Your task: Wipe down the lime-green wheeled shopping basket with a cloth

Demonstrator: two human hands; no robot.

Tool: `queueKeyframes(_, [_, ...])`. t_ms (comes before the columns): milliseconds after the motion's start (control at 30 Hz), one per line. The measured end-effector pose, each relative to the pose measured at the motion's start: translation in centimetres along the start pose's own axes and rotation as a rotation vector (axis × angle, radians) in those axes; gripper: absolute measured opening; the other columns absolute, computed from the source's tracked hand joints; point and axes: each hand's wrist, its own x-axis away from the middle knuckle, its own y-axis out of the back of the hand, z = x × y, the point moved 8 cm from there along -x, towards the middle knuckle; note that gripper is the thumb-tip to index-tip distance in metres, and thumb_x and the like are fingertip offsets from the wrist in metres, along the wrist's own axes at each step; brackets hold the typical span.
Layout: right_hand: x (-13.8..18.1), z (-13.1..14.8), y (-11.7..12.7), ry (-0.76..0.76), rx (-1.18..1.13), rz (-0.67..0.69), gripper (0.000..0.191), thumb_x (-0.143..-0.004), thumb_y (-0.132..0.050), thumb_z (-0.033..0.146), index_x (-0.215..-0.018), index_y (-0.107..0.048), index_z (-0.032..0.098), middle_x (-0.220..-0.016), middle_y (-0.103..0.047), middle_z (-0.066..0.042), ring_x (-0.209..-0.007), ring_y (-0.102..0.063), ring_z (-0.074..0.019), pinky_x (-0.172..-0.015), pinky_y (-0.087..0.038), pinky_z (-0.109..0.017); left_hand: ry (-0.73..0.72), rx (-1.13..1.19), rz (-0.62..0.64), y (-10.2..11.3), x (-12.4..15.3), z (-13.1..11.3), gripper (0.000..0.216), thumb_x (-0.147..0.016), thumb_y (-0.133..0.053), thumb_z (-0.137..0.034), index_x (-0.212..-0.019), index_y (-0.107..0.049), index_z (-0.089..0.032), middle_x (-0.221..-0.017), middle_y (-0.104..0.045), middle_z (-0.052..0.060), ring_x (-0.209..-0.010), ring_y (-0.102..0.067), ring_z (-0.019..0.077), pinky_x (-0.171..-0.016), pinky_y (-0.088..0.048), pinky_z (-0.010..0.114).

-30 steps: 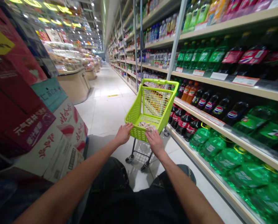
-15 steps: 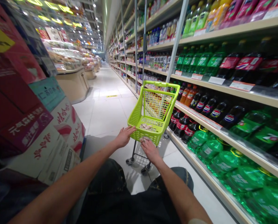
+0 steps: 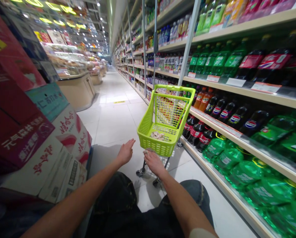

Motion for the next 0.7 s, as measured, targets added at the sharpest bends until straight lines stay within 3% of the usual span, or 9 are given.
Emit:
queueKeyframes(200, [-0.5, -2.6, 5.3, -0.07, -0.032, -0.191, 0.036, -0.087, -0.037, 0.01, -0.119, -0.051, 0.017, -0.124, -0.053, -0.009, -0.127, -0.032, -0.0222, -0.101, -0.034, -0.045, -0.027, -0.011, 0.011, -1.1, 0.2, -1.5, 0.059, -0.073, -0.031, 0.0, -0.13, -0.033, -0.015, -0.141, -0.031, 0.008, -0.129, -0.028, 0.0197, -0.104, -0.026, 0.045])
queueKeyframes(400, [2.7, -1.8, 3.5, 0.024, 0.016, -0.019, 0.03, -0.084, -0.042, 0.009, -0.107, -0.06, 0.016, -0.11, -0.062, -0.01, -0.116, -0.047, -0.0207, -0.092, -0.044, -0.041, -0.145, -0.031, -0.021, -1.0, 0.6, -4.4, 0.059, -0.072, -0.031, 0.0, -0.129, -0.035, -0.016, -0.14, -0.033, 0.008, -0.13, -0.027, 0.0195, -0.104, -0.025, 0.046])
queueKeyframes(467, [3.5, -1.7, 4.2, 0.02, 0.022, -0.056, 0.03, -0.085, -0.041, 0.009, -0.108, -0.059, 0.017, -0.112, -0.061, -0.009, -0.117, -0.046, -0.0203, -0.093, -0.044, -0.04, -0.15, -0.037, -0.03, -0.6, 0.7, -4.4, 0.059, -0.072, -0.031, 0.0, -0.129, -0.035, -0.016, -0.14, -0.033, 0.008, -0.13, -0.027, 0.0194, -0.104, -0.025, 0.046])
queueKeyframes(600, [3.0, -3.7, 7.9, -0.084, 0.07, -0.226, 0.035, -0.086, -0.038, 0.009, -0.117, -0.053, 0.016, -0.12, -0.055, -0.01, -0.125, -0.036, -0.0223, -0.099, -0.037, -0.044, -0.138, -0.032, -0.031, -0.3, 0.7, -4.8, 0.059, -0.073, -0.031, -0.001, -0.129, -0.035, -0.015, -0.14, -0.034, 0.009, -0.129, -0.028, 0.0203, -0.104, -0.026, 0.045])
queueKeyframes(700, [3.7, -4.1, 7.8, -0.061, 0.105, -0.227, 0.034, -0.086, -0.038, 0.009, -0.114, -0.055, 0.014, -0.115, -0.059, -0.011, -0.121, -0.04, -0.0236, -0.095, -0.041, -0.044, -0.162, -0.01, -0.027, -0.7, 0.9, -5.7, 0.056, -0.073, -0.032, -0.001, -0.128, -0.037, -0.011, -0.139, -0.035, 0.012, -0.128, -0.03, 0.0209, -0.103, -0.028, 0.043])
